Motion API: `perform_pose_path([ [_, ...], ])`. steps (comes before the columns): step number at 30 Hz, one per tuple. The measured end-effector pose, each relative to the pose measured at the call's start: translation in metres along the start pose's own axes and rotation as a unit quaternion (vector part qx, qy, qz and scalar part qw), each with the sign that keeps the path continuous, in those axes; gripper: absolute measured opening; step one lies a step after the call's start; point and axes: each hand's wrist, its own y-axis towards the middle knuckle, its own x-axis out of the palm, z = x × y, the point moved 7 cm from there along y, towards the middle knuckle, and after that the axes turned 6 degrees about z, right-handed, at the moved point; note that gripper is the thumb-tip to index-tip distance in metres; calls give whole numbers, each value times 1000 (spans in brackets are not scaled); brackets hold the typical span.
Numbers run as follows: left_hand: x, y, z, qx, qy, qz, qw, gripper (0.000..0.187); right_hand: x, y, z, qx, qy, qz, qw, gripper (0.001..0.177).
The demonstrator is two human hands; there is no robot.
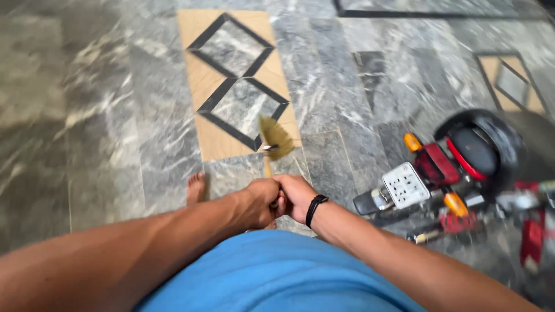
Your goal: Sweeping a marble floor and the base of a large metal gate using a hand broom.
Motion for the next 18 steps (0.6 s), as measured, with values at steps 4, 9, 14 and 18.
perform_pose_path([
  [4, 6, -19, -37, 6, -30, 101, 994, 35, -9, 6, 22, 33, -73, -157, 984, 20],
  [9, 15, -43, -48, 103, -139, 204, 964, 33, -7, -45, 19, 23, -149, -159, 976, 22],
  [14, 23, -61, -61, 114, -96, 162, 975, 28, -19, -65, 13, -58, -116, -155, 979, 6],
  [18, 38, -50, -65, 113, -56, 65, 990, 28, -46, -50, 11, -124, -102, -100, 982, 9],
])
